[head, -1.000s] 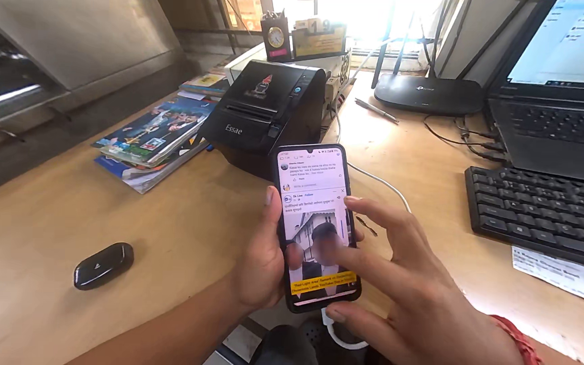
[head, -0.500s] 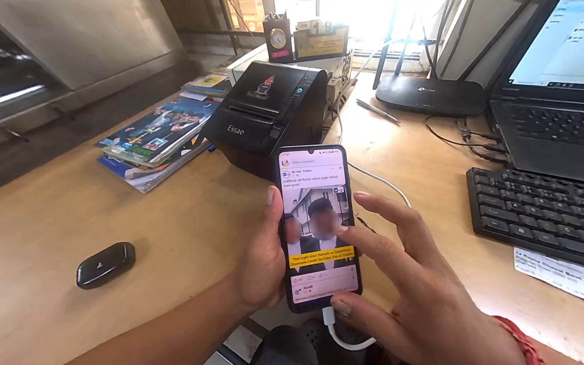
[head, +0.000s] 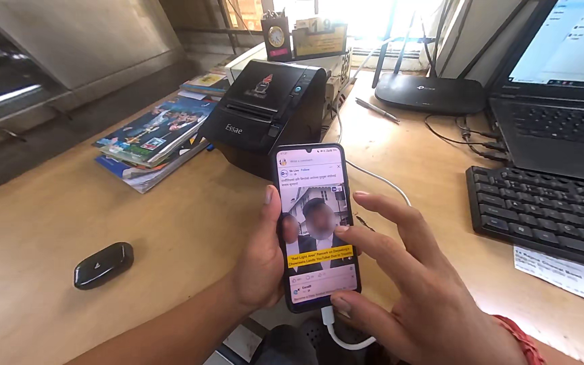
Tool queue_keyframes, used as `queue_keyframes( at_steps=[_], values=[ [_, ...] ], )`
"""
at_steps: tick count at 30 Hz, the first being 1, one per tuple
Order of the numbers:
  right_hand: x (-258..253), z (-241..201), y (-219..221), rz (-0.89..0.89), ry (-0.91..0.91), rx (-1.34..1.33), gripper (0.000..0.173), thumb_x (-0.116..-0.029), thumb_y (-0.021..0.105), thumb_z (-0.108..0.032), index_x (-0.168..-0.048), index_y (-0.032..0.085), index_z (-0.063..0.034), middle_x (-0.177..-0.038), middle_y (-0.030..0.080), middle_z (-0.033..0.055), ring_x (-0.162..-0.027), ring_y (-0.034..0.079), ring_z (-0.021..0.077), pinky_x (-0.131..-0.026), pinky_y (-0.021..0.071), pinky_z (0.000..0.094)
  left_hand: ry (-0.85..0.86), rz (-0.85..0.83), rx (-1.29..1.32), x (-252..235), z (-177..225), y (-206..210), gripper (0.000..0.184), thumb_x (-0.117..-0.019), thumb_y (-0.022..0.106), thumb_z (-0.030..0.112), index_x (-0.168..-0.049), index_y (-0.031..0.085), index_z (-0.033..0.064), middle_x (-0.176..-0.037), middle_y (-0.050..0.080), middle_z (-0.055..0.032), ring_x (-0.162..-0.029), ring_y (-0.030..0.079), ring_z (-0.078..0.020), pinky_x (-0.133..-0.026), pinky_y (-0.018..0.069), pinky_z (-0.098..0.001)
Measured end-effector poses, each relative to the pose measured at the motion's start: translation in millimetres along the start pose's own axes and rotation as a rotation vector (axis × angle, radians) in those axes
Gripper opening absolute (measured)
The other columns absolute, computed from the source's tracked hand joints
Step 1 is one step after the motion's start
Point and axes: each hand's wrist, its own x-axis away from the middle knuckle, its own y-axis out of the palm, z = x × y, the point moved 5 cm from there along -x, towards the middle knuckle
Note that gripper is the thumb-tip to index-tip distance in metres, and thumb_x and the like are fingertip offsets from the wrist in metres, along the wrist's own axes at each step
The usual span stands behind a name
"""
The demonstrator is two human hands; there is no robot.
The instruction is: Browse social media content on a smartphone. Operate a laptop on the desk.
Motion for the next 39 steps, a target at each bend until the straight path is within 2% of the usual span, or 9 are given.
queue_keyframes(
  at_steps=[2, 7, 13, 18, 39],
  values=[
    [-0.4, 0.0, -0.2, 0.001, -0.002, 0.001, 0.047, -0.0952, 0.065, -0.051, -0.133, 0.064, -0.0235, -0.154, 0.043, 0.0078, -0.132, 0.050, 0.0202, -0.099, 0.0507, 0.0360, 0.007, 0.004, 0.003, -0.4, -0.2, 0.0, 0.060, -0.1013, 0.035, 0.066, -0.132, 0.060, 0.0212, -0.114, 0.069, -0.0038, -0.107, 0.068, -0.0139, -0.091, 0.0593, -0.0373],
    [-0.1, 0.2, -0.6, 0.005, -0.003, 0.004, 0.047, -0.0956, 0.064, -0.051, -0.134, 0.064, -0.0235, -0.154, 0.043, 0.0078, -0.133, 0.050, 0.0203, -0.100, 0.0507, 0.0357, 0.005, 0.010, 0.000, 0.3, -0.3, -0.6, 0.060, -0.1017, 0.034, 0.066, -0.134, 0.059, 0.0216, -0.117, 0.069, -0.0044, -0.110, 0.068, -0.0148, -0.093, 0.0589, -0.0384],
    [-0.2, 0.1, -0.5, 0.003, -0.001, 0.007, 0.047, -0.0955, 0.065, -0.051, -0.134, 0.064, -0.0241, -0.154, 0.043, 0.0078, -0.134, 0.049, 0.0205, -0.100, 0.0509, 0.0358, -0.003, 0.022, 0.007, 0.3, -1.2, -1.2, 0.060, -0.1012, 0.035, 0.066, -0.132, 0.060, 0.0213, -0.114, 0.069, -0.0039, -0.108, 0.068, -0.0144, -0.091, 0.0594, -0.0378],
    [-0.5, 0.1, -1.3, 0.009, -0.003, -0.003, 0.045, -0.0957, 0.065, -0.048, -0.134, 0.064, -0.0234, -0.154, 0.043, 0.0076, -0.131, 0.051, 0.0191, -0.097, 0.0513, 0.0344, 0.005, 0.016, -0.008, 0.3, -0.5, -0.9, 0.060, -0.1018, 0.034, 0.066, -0.134, 0.059, 0.0220, -0.117, 0.069, -0.0038, -0.110, 0.068, -0.0143, -0.092, 0.0594, -0.0380],
    [-0.8, 0.0, -1.8, 0.026, -0.003, -0.006, 0.044, -0.0957, 0.065, -0.047, -0.133, 0.064, -0.0232, -0.154, 0.044, 0.0071, -0.133, 0.051, 0.0190, -0.100, 0.0516, 0.0344, -0.015, 0.040, 0.012, 0.5, -0.6, 0.0, 0.060, -0.1018, 0.034, 0.066, -0.132, 0.060, 0.0218, -0.116, 0.069, -0.0052, -0.108, 0.069, -0.0154, -0.089, 0.0604, -0.0386]
  ],
)
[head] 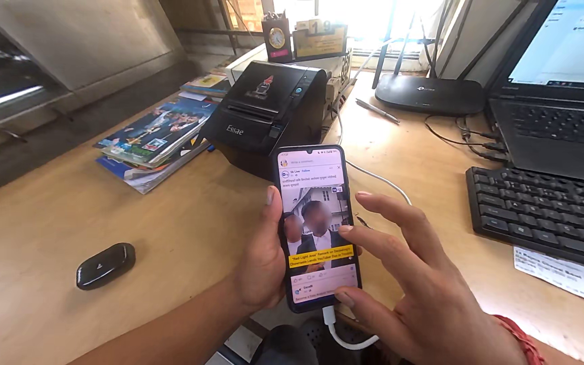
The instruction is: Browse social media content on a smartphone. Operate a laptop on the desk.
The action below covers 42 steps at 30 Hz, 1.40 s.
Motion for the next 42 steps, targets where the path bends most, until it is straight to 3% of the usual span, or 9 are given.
queue_keyframes(
  at_steps=[4, 9, 11, 17, 36, 42],
  values=[
    [-0.2, 0.1, -0.3, 0.003, 0.001, 0.006, 0.044, -0.0962, 0.065, -0.048, -0.133, 0.064, -0.0232, -0.154, 0.044, 0.0067, -0.134, 0.050, 0.0185, -0.100, 0.0512, 0.0336, -0.017, 0.012, 0.004, 0.6, -1.9, -1.3, 0.061, -0.1003, 0.034, 0.068, -0.127, 0.063, 0.0218, -0.110, 0.071, -0.0050, -0.102, 0.071, -0.0153, -0.085, 0.0616, -0.0384],
    [0.1, -0.3, -0.9, 0.003, -0.003, 0.005, 0.043, -0.0965, 0.064, -0.047, -0.132, 0.064, -0.0229, -0.154, 0.044, 0.0069, -0.133, 0.050, 0.0187, -0.099, 0.0512, 0.0337, -0.037, 0.016, 0.014, 1.6, -2.4, -1.7, 0.062, -0.0995, 0.036, 0.069, -0.130, 0.062, 0.0222, -0.115, 0.070, -0.0065, -0.107, 0.070, -0.0184, -0.086, 0.0617, -0.0428],
    [-0.1, -0.1, -1.0, 0.006, -0.007, 0.000, 0.044, -0.0964, 0.064, -0.048, -0.132, 0.064, -0.0227, -0.154, 0.044, 0.0070, -0.133, 0.051, 0.0186, -0.099, 0.0514, 0.0337, -0.034, 0.032, 0.005, 1.4, -2.5, -1.9, 0.061, -0.0988, 0.036, 0.070, -0.127, 0.063, 0.0229, -0.110, 0.071, -0.0055, -0.102, 0.071, -0.0165, -0.082, 0.0626, -0.0402],
    [0.5, -0.6, -1.1, 0.009, -0.001, -0.008, 0.043, -0.0965, 0.065, -0.047, -0.132, 0.064, -0.0227, -0.154, 0.044, 0.0062, -0.133, 0.051, 0.0178, -0.100, 0.0516, 0.0332, 0.010, 0.006, -0.028, 0.5, -0.4, -1.6, 0.059, -0.1013, 0.035, 0.066, -0.130, 0.062, 0.0224, -0.112, 0.070, -0.0040, -0.105, 0.070, -0.0142, -0.089, 0.0602, -0.0373],
    [-0.6, -0.5, -1.3, 0.006, -0.009, -0.005, 0.042, -0.0969, 0.064, -0.045, -0.132, 0.064, -0.0216, -0.154, 0.044, 0.0070, -0.131, 0.052, 0.0173, -0.099, 0.0511, 0.0330, 0.016, 0.022, -0.017, 0.3, -0.2, -0.1, 0.055, -0.1030, 0.034, 0.063, -0.129, 0.062, 0.0231, -0.109, 0.070, -0.0023, -0.099, 0.070, -0.0112, -0.086, 0.0609, -0.0330],
    [-0.3, -0.5, -0.9, 0.002, -0.006, -0.003, 0.041, -0.0975, 0.063, -0.043, -0.132, 0.064, -0.0221, -0.154, 0.044, 0.0066, -0.134, 0.050, 0.0181, -0.101, 0.0508, 0.0340, 0.012, -0.019, -0.017, -0.2, 0.3, -0.1, 0.059, -0.1020, 0.034, 0.065, -0.132, 0.060, 0.0222, -0.113, 0.070, -0.0036, -0.104, 0.070, -0.0133, -0.088, 0.0604, -0.0360]
  ],
)
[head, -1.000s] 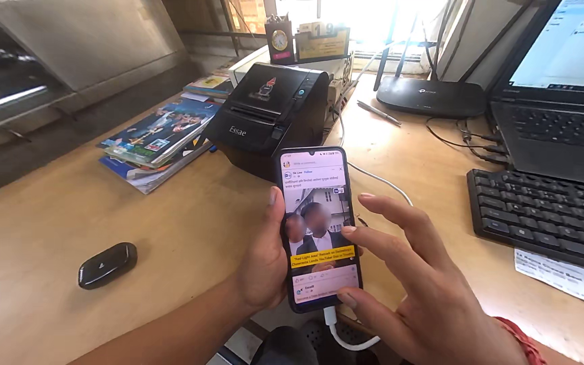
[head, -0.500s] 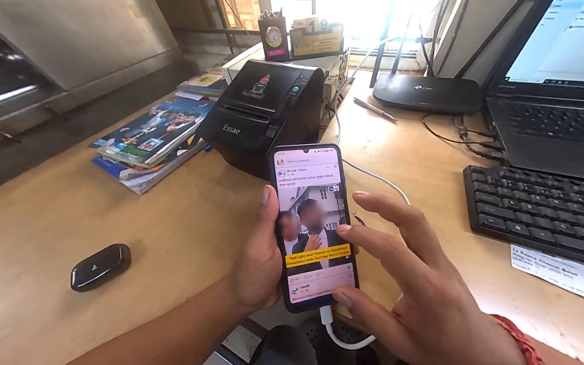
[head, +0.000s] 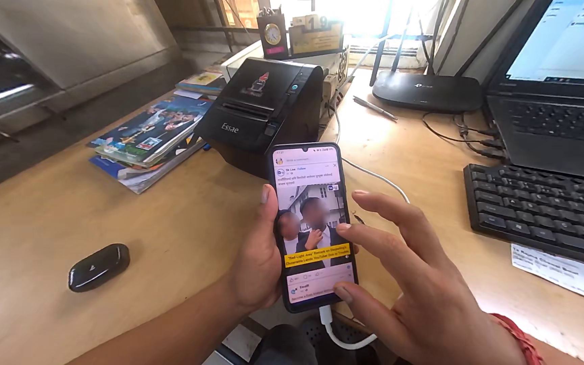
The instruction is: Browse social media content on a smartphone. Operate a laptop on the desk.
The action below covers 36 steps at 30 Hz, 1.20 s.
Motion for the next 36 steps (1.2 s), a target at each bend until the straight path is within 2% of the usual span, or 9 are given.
queue_keyframes(
  at_steps=[8, 11, 22, 28, 31, 36],
  values=[
    [-1.0, 0.4, -0.4, -0.005, 0.002, -0.008, 0.037, -0.0977, 0.063, -0.041, -0.132, 0.064, -0.0247, -0.153, 0.045, 0.0053, -0.133, 0.051, 0.0174, -0.100, 0.0508, 0.0343, -0.006, 0.013, -0.019, 0.4, 0.8, 1.4, 0.060, -0.1022, 0.032, 0.066, -0.133, 0.060, 0.0218, -0.115, 0.070, -0.0049, -0.107, 0.070, -0.0151, -0.090, 0.0603, -0.0382],
    [-0.8, 0.7, -0.1, 0.000, -0.002, -0.013, 0.038, -0.0977, 0.063, -0.040, -0.132, 0.064, -0.0229, -0.153, 0.045, 0.0059, -0.133, 0.051, 0.0184, -0.100, 0.0512, 0.0352, -0.010, 0.001, -0.009, 0.4, 0.6, 1.3, 0.061, -0.1020, 0.033, 0.066, -0.135, 0.059, 0.0217, -0.118, 0.069, -0.0058, -0.110, 0.069, -0.0168, -0.092, 0.0596, -0.0400],
    [-1.3, 1.0, -0.3, 0.001, 0.002, -0.008, 0.038, -0.0975, 0.063, -0.039, -0.131, 0.064, -0.0220, -0.153, 0.046, 0.0063, -0.132, 0.051, 0.0181, -0.099, 0.0515, 0.0338, -0.012, 0.009, -0.018, 0.4, 0.0, -0.2, 0.062, -0.1009, 0.033, 0.067, -0.132, 0.061, 0.0216, -0.116, 0.070, -0.0049, -0.109, 0.069, -0.0152, -0.092, 0.0595, -0.0391],
    [-1.6, 0.3, -2.4, 0.027, 0.006, -0.023, 0.047, -0.0970, 0.065, -0.038, -0.140, 0.056, -0.0208, -0.151, 0.047, 0.0055, -0.132, 0.051, 0.0173, -0.099, 0.0515, 0.0322, -0.038, 0.020, -0.019, 1.0, -2.5, -0.9, 0.062, -0.0986, 0.036, 0.071, -0.129, 0.063, 0.0239, -0.111, 0.071, -0.0036, -0.103, 0.071, -0.0149, -0.085, 0.0615, -0.0375],
    [-1.9, 0.5, -2.9, 0.039, 0.008, -0.039, 0.052, -0.0962, 0.066, -0.037, -0.143, 0.052, -0.0193, -0.150, 0.047, 0.0058, -0.133, 0.051, 0.0183, -0.101, 0.0521, 0.0337, -0.014, 0.027, -0.031, 0.8, -1.0, 0.0, 0.061, -0.1003, 0.034, 0.068, -0.131, 0.061, 0.0229, -0.114, 0.070, -0.0039, -0.107, 0.069, -0.0147, -0.090, 0.0600, -0.0376],
    [-1.9, 1.1, -2.5, 0.037, 0.009, -0.045, 0.052, -0.0962, 0.066, -0.037, -0.143, 0.052, -0.0191, -0.150, 0.047, 0.0061, -0.134, 0.051, 0.0190, -0.101, 0.0523, 0.0343, -0.004, 0.029, -0.030, 0.4, -1.1, -1.0, 0.061, -0.1013, 0.033, 0.067, -0.132, 0.060, 0.0221, -0.114, 0.070, -0.0043, -0.108, 0.069, -0.0145, -0.091, 0.0595, -0.0371]
  ],
)
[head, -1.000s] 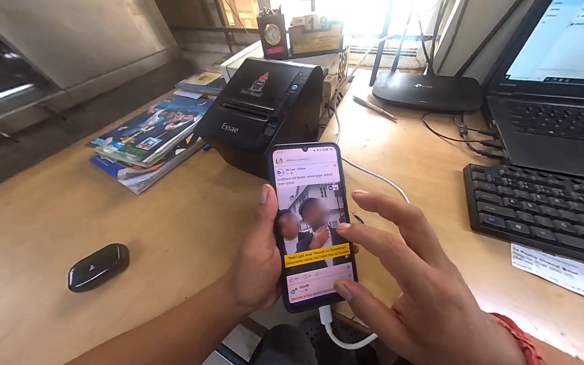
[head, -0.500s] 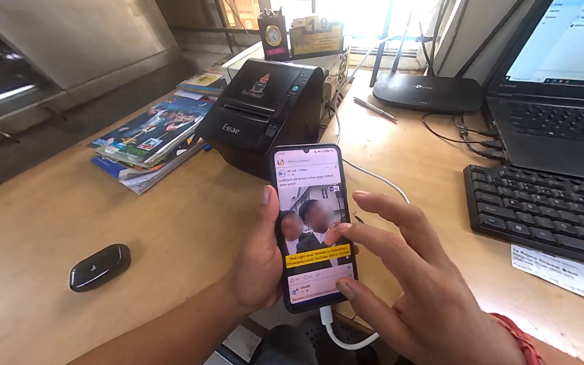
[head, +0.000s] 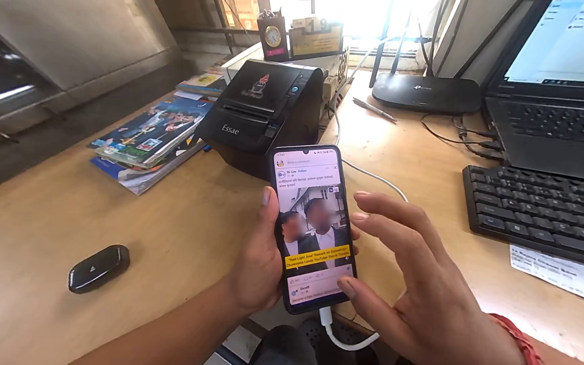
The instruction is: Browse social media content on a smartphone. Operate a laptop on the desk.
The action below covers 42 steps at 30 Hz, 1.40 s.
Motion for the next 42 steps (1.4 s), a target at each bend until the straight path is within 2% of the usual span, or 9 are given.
queue_keyframes(
  at_steps=[8, 10, 14, 16, 26, 29, 38, 40, 42],
  values=[
    [1.2, 0.6, 1.2, -0.011, 0.005, 0.022, 0.044, -0.0963, 0.065, -0.037, -0.136, 0.059, -0.0197, -0.150, 0.048, 0.0063, -0.131, 0.052, 0.0174, -0.098, 0.0522, 0.0320, -0.015, -0.043, 0.031, 0.0, -0.1, 0.6, 0.062, -0.1010, 0.033, 0.067, -0.135, 0.058, 0.0231, -0.119, 0.069, -0.0055, -0.109, 0.069, -0.0166, -0.089, 0.0604, -0.0398],
    [2.0, 0.9, 1.4, -0.021, 0.009, 0.034, 0.040, -0.0967, 0.064, -0.037, -0.134, 0.061, -0.0208, -0.150, 0.047, 0.0060, -0.131, 0.052, 0.0175, -0.098, 0.0519, 0.0320, -0.014, -0.027, 0.017, 0.2, -0.5, 0.5, 0.062, -0.1004, 0.033, 0.068, -0.135, 0.059, 0.0237, -0.118, 0.069, -0.0047, -0.109, 0.069, -0.0161, -0.090, 0.0600, -0.0396],
    [1.9, 0.7, 1.8, -0.030, 0.007, 0.049, 0.037, -0.0968, 0.064, -0.038, -0.130, 0.064, -0.0213, -0.151, 0.047, 0.0062, -0.132, 0.051, 0.0176, -0.099, 0.0511, 0.0325, -0.028, -0.015, 0.016, 0.6, -1.2, 0.4, 0.061, -0.0993, 0.035, 0.070, -0.133, 0.060, 0.0244, -0.115, 0.070, -0.0049, -0.104, 0.070, -0.0159, -0.086, 0.0613, -0.0389],
    [1.9, 0.6, 1.8, -0.033, 0.006, 0.052, 0.036, -0.0970, 0.063, -0.037, -0.129, 0.064, -0.0215, -0.151, 0.047, 0.0064, -0.132, 0.051, 0.0176, -0.099, 0.0508, 0.0325, -0.032, -0.037, 0.030, 0.8, -1.2, 0.3, 0.061, -0.0995, 0.036, 0.069, -0.136, 0.058, 0.0246, -0.119, 0.069, -0.0047, -0.110, 0.069, -0.0164, -0.091, 0.0599, -0.0403],
    [1.8, 0.5, 1.4, -0.018, 0.004, 0.048, 0.038, -0.0965, 0.064, -0.036, -0.132, 0.063, -0.0209, -0.151, 0.047, 0.0065, -0.133, 0.050, 0.0182, -0.100, 0.0510, 0.0328, 0.000, -0.026, 0.009, 0.1, 0.8, 1.3, 0.059, -0.1018, 0.033, 0.066, -0.134, 0.059, 0.0238, -0.117, 0.069, -0.0041, -0.108, 0.069, -0.0154, -0.088, 0.0606, -0.0392],
    [1.7, 0.7, 1.3, -0.017, 0.006, 0.045, 0.039, -0.0968, 0.063, -0.036, -0.133, 0.062, -0.0212, -0.150, 0.047, 0.0064, -0.132, 0.051, 0.0178, -0.099, 0.0514, 0.0324, 0.006, -0.021, -0.003, 0.4, 1.0, 1.0, 0.060, -0.1019, 0.033, 0.066, -0.135, 0.058, 0.0234, -0.119, 0.069, -0.0036, -0.110, 0.068, -0.0147, -0.091, 0.0596, -0.0386],
    [0.4, 0.4, 1.0, -0.021, 0.008, 0.033, 0.038, -0.0965, 0.063, -0.034, -0.132, 0.062, -0.0217, -0.148, 0.049, 0.0050, -0.130, 0.052, 0.0172, -0.098, 0.0513, 0.0328, 0.000, -0.008, 0.003, 0.7, 0.4, 1.1, 0.060, -0.1018, 0.033, 0.066, -0.132, 0.060, 0.0220, -0.115, 0.070, -0.0044, -0.107, 0.069, -0.0150, -0.090, 0.0600, -0.0386],
    [0.3, 0.4, 0.7, -0.025, 0.012, 0.040, 0.039, -0.0967, 0.063, -0.035, -0.133, 0.061, -0.0218, -0.149, 0.048, 0.0047, -0.130, 0.052, 0.0168, -0.098, 0.0510, 0.0323, -0.003, -0.016, 0.011, 0.5, 0.3, 1.0, 0.060, -0.1014, 0.034, 0.066, -0.131, 0.061, 0.0218, -0.113, 0.070, -0.0044, -0.105, 0.070, -0.0144, -0.090, 0.0600, -0.0374],
    [0.8, 0.6, 0.9, -0.018, 0.011, 0.042, 0.040, -0.0965, 0.064, -0.035, -0.134, 0.061, -0.0201, -0.149, 0.048, 0.0062, -0.131, 0.052, 0.0178, -0.099, 0.0513, 0.0327, -0.002, -0.005, 0.011, 0.2, 0.1, 1.2, 0.059, -0.1012, 0.034, 0.067, -0.125, 0.063, 0.0216, -0.105, 0.069, -0.0026, -0.097, 0.069, -0.0115, -0.085, 0.0604, -0.0335]
  ],
)
